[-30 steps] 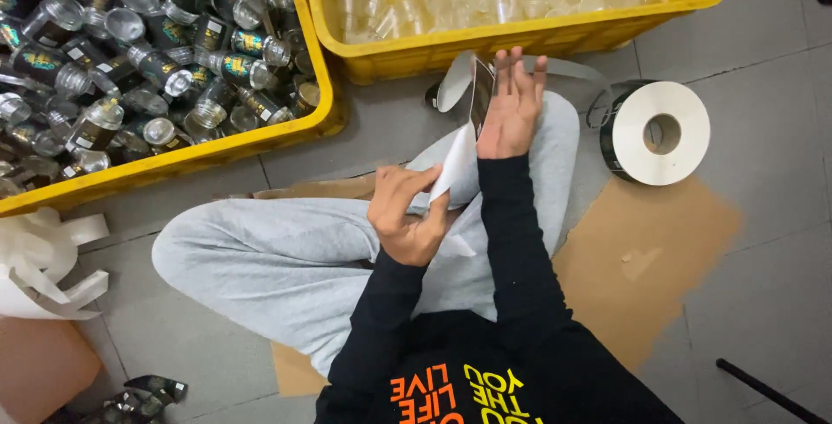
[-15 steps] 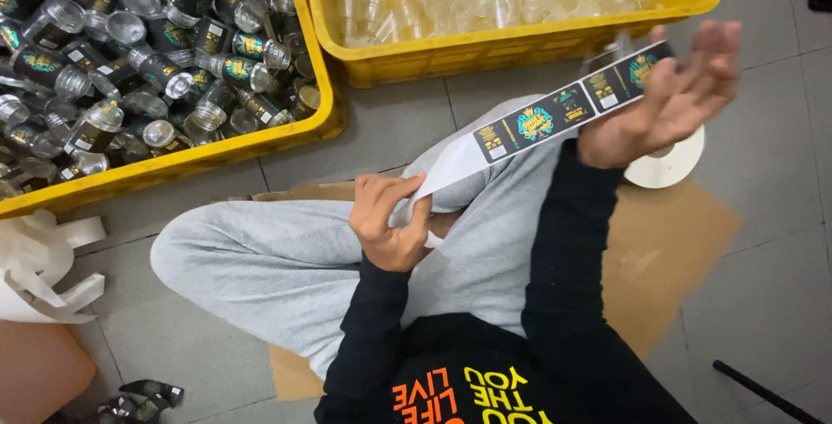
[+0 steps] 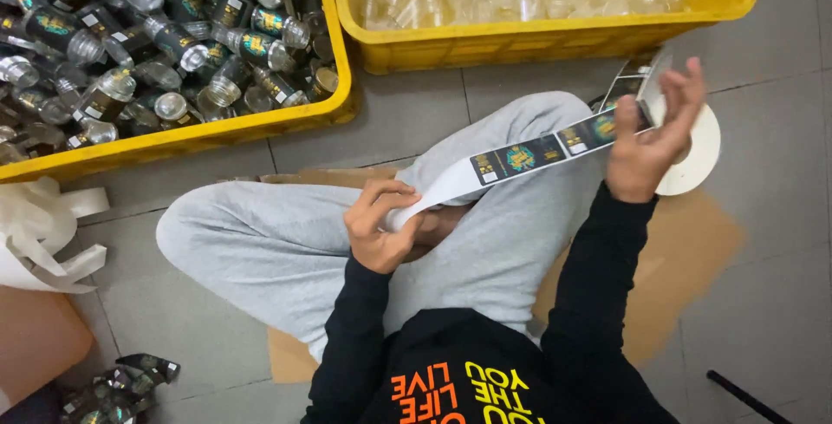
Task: Manually peeling adhesive labels from a roll and applying them to small plastic bottles while sitting on the floor.
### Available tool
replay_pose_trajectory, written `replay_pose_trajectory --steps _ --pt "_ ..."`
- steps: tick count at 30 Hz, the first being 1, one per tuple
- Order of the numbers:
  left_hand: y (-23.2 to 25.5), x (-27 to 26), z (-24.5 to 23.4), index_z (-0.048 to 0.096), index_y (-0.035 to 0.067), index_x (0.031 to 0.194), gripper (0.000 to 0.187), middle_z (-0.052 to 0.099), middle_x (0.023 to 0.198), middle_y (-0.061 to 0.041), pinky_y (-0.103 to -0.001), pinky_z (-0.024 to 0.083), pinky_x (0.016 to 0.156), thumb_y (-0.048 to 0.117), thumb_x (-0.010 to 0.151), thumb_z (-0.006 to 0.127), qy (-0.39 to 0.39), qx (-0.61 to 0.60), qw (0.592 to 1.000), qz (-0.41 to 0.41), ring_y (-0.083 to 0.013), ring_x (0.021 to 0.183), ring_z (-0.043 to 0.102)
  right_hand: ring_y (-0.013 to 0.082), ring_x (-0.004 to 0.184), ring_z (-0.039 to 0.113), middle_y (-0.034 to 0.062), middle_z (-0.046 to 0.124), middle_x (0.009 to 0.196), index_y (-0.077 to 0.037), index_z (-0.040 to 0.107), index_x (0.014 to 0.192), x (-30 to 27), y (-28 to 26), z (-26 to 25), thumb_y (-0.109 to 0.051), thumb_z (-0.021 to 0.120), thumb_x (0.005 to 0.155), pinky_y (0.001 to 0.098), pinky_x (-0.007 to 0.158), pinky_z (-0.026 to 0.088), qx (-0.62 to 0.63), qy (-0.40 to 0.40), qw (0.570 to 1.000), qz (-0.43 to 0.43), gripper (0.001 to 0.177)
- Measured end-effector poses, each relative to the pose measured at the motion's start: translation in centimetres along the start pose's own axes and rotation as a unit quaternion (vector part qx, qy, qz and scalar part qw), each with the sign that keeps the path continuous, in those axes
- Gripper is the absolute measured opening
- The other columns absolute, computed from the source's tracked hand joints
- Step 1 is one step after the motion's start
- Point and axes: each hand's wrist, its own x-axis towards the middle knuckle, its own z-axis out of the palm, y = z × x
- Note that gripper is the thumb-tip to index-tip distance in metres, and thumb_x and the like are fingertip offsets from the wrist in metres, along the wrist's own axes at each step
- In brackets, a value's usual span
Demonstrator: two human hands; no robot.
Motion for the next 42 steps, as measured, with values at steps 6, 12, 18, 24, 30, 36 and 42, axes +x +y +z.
replay_pose_trajectory --steps 6,12,18,24,30,36,42 --pt "0.5 0.1 1.5 0.078 0.007 0.088 0.017 0.074 0.078 -0.009 -0.036 0.058 0.066 -0.001 0.075 0.085 0.074 -0.051 0.996 -0.016 -0.0262 0.066 0.072 0.0632 0.121 0.056 0.0342 0.041 0.154 0.003 0.052 0.141 -1.4 -6.8 -0.9 -0.034 0.075 0.112 0.0574 0.087 0.061 -0.146 -0.070 0.970 0.184 0.052" --pt "1.4 0.4 2.4 0.075 0.009 0.090 0.015 0.069 0.073 -0.006 -0.032 0.053 0.060 0.003 0.079 0.082 0.146 0.007 0.989 -0.008 -0.0212 0.058 0.063 0.0196 0.076 0.075 0.0026 0.075 0.082 -0.018 0.077 0.099 -6.7 -10.4 -1.7 -0.016 0.087 0.090 0.0333 0.078 0.059 -0.083 -0.153 0.947 0.268 0.014" --pt "2.1 -0.7 3.0 0.076 0.011 0.087 0.016 0.070 0.070 -0.003 -0.031 0.055 0.058 0.005 0.076 0.086 0.117 0.028 0.993 0.001 -0.0222 0.056 0.064 0.0180 0.076 0.077 0.0153 0.079 0.091 -0.002 0.075 0.112 -11.1 -13.1 5.2 -0.022 0.080 0.090 0.0320 0.069 0.064 0.182 -0.133 0.892 0.391 0.030" --pt "1.4 -1.7 3.1 0.077 0.009 0.086 0.017 0.071 0.072 -0.004 -0.033 0.057 0.057 0.007 0.074 0.090 0.057 0.027 0.998 0.015 -0.0238 0.059 0.068 0.0202 0.093 0.075 0.0222 0.076 0.103 0.011 0.067 0.121 -10.7 -12.8 6.9 -0.011 0.087 0.084 0.0322 0.083 0.063 0.204 -0.031 0.906 0.370 0.048" --pt "1.5 -1.1 3.1 0.073 0.005 0.091 0.028 0.072 0.087 -0.014 -0.040 0.059 0.066 0.028 0.082 0.088 -0.059 -0.018 0.988 0.140 -0.0325 0.073 0.069 0.0212 0.093 0.073 0.0233 0.073 0.100 0.014 0.065 0.119 -10.9 -12.6 7.1 0.003 0.079 0.088 0.0343 0.077 0.064 0.246 -0.010 0.910 0.334 0.036" --pt "1.8 0.2 1.9 0.075 0.009 0.096 0.017 0.076 0.090 -0.004 -0.038 0.043 0.089 0.023 0.090 0.082 -0.059 -0.057 0.988 0.131 -0.0267 0.084 0.069 0.0192 0.090 0.073 0.0172 0.070 0.091 0.012 0.069 0.103 -10.2 -12.2 6.1 0.007 0.079 0.087 0.0311 0.074 0.063 0.282 -0.040 0.915 0.287 0.020" --pt "1.8 3.4 1.3 0.077 0.002 0.098 0.016 0.074 0.095 -0.013 -0.047 0.055 0.082 0.014 0.088 0.082 -0.053 -0.098 0.986 0.123 -0.0372 0.087 0.070 0.0217 0.084 0.070 0.0191 0.065 0.087 0.015 0.069 0.097 -10.8 -11.4 5.5 0.006 0.082 0.085 0.0335 0.071 0.062 0.313 -0.085 0.914 0.242 0.020"
